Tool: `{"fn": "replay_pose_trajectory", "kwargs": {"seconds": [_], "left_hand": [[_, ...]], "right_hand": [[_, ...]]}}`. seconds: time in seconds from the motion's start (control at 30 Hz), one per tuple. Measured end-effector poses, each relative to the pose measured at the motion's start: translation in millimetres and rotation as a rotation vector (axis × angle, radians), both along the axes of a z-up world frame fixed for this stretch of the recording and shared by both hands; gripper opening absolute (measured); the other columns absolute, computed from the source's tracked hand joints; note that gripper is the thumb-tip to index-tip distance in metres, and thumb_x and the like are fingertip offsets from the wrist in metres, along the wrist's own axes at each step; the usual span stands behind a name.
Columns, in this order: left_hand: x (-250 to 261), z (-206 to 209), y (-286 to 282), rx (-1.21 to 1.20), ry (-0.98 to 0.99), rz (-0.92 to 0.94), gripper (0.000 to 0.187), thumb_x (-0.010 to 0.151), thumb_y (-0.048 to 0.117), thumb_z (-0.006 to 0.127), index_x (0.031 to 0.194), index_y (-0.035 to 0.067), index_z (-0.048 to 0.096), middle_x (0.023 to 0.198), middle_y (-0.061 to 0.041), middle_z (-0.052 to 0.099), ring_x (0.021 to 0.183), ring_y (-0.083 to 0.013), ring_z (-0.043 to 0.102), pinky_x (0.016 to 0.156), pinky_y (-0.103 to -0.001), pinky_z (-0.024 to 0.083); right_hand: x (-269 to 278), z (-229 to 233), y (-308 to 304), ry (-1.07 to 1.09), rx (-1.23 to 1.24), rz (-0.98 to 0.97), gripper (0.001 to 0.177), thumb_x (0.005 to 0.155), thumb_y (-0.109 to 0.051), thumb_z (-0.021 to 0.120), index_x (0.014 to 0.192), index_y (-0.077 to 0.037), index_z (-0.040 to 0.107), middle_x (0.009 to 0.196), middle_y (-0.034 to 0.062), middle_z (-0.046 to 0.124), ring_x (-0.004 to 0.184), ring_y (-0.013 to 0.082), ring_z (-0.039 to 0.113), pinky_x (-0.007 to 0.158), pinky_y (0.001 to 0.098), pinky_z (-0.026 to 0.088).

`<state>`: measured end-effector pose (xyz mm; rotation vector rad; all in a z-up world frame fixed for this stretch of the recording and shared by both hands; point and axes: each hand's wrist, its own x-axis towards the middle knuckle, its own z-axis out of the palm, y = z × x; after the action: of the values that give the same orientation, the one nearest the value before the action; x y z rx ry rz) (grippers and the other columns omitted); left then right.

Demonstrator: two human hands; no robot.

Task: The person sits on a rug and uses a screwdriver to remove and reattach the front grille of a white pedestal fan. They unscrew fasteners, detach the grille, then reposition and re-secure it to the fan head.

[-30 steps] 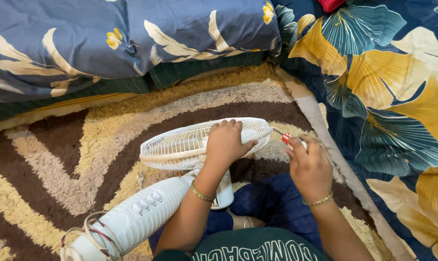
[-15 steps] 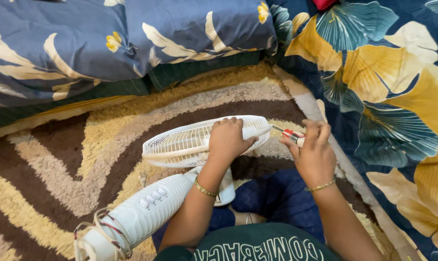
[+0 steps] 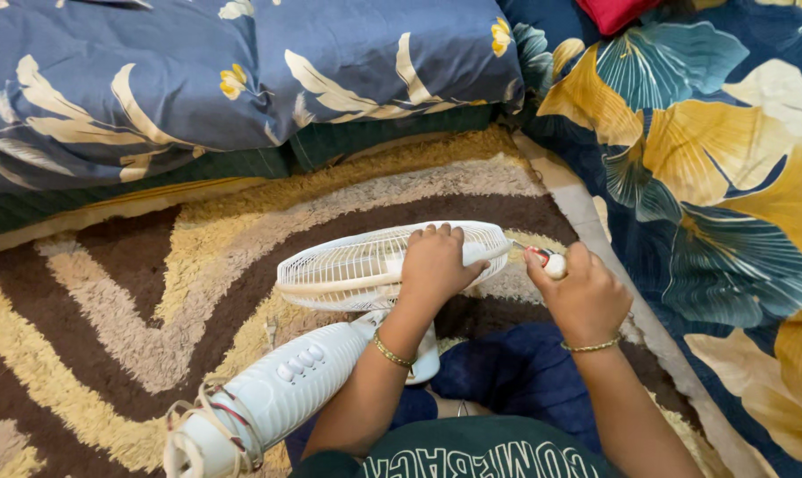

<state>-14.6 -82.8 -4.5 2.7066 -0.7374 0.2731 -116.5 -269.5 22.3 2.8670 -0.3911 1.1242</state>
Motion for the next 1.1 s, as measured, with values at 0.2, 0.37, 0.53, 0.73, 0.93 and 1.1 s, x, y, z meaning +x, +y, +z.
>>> {"fn": "replay_pose_trajectory", "kwargs": {"seconds": [0.2,0.37,0.53,0.73,0.93,1.1], "left_hand": [[-4.0,2.7,9.3,-0.02,0.005,0.023,0.066,0.075,0.059,0.076,0.105,0.001,0.071,0.113,-0.019,0.071,0.11,-0.0355,0.064,0.093,-0.048,0.048],[-5.0,-4.8,21.6,-0.049,-0.086,0.032,0.077,0.076,0.062,0.075,0.113,-0.005,0.069,0.123,-0.023,0.069,0.117,-0.0378,0.062,0.098,-0.048,0.047],[-3.1,-9.3,2.8,0.001,-0.092,0.017,0.075,0.077,0.063,0.073,0.112,-0.003,0.07,0.122,-0.022,0.069,0.116,-0.0372,0.063,0.098,-0.046,0.048],[-3.8,-5.0,-12.1,0.055,-0.062,0.003,0.074,0.076,0.063,0.074,0.112,-0.001,0.069,0.118,-0.021,0.069,0.113,-0.0364,0.063,0.093,-0.047,0.048],[-6.3,-3.7,7.1,0.013,-0.006,0.025,0.073,0.078,0.062,0.073,0.115,0.0,0.068,0.12,-0.019,0.069,0.117,-0.0356,0.062,0.097,-0.046,0.047],[-9.0,-9.1,21.3,-0.051,-0.134,0.052,0.08,0.075,0.063,0.074,0.119,-0.003,0.067,0.127,-0.022,0.066,0.121,-0.0383,0.06,0.099,-0.047,0.045]], "right_hand": [[-29.1,11.2,12.7,-0.096,0.047,0.355,0.059,0.081,-0.033,0.073,0.129,0.001,0.063,0.113,0.0231,0.062,0.074,0.0403,0.068,0.054,0.0453,0.053],[-42.4,7.0,22.5,0.164,0.149,0.37,0.044,0.087,-0.011,0.066,0.13,-0.021,0.067,0.13,0.0109,0.064,0.08,0.0322,0.071,0.065,0.0427,0.057],[-28.5,-0.9,16.4,0.062,0.122,0.285,0.036,0.087,-0.027,0.075,0.122,-0.025,0.072,0.106,0.0071,0.067,0.072,0.0311,0.068,0.059,0.0437,0.053],[-6.5,-2.1,-13.4,0.052,0.051,-0.048,0.051,0.088,-0.06,0.079,0.08,-0.013,0.06,0.077,0.0095,0.065,0.066,0.0359,0.067,0.055,0.0486,0.051],[-18.3,3.7,-22.4,0.053,0.063,0.115,0.043,0.09,-0.047,0.073,0.107,-0.009,0.061,0.098,0.0153,0.065,0.074,0.0391,0.068,0.059,0.0492,0.054],[-35.7,-9.1,21.7,0.03,0.023,0.477,0.053,0.086,-0.004,0.06,0.138,-0.016,0.055,0.128,0.0148,0.056,0.094,0.0403,0.071,0.074,0.047,0.059]]}}
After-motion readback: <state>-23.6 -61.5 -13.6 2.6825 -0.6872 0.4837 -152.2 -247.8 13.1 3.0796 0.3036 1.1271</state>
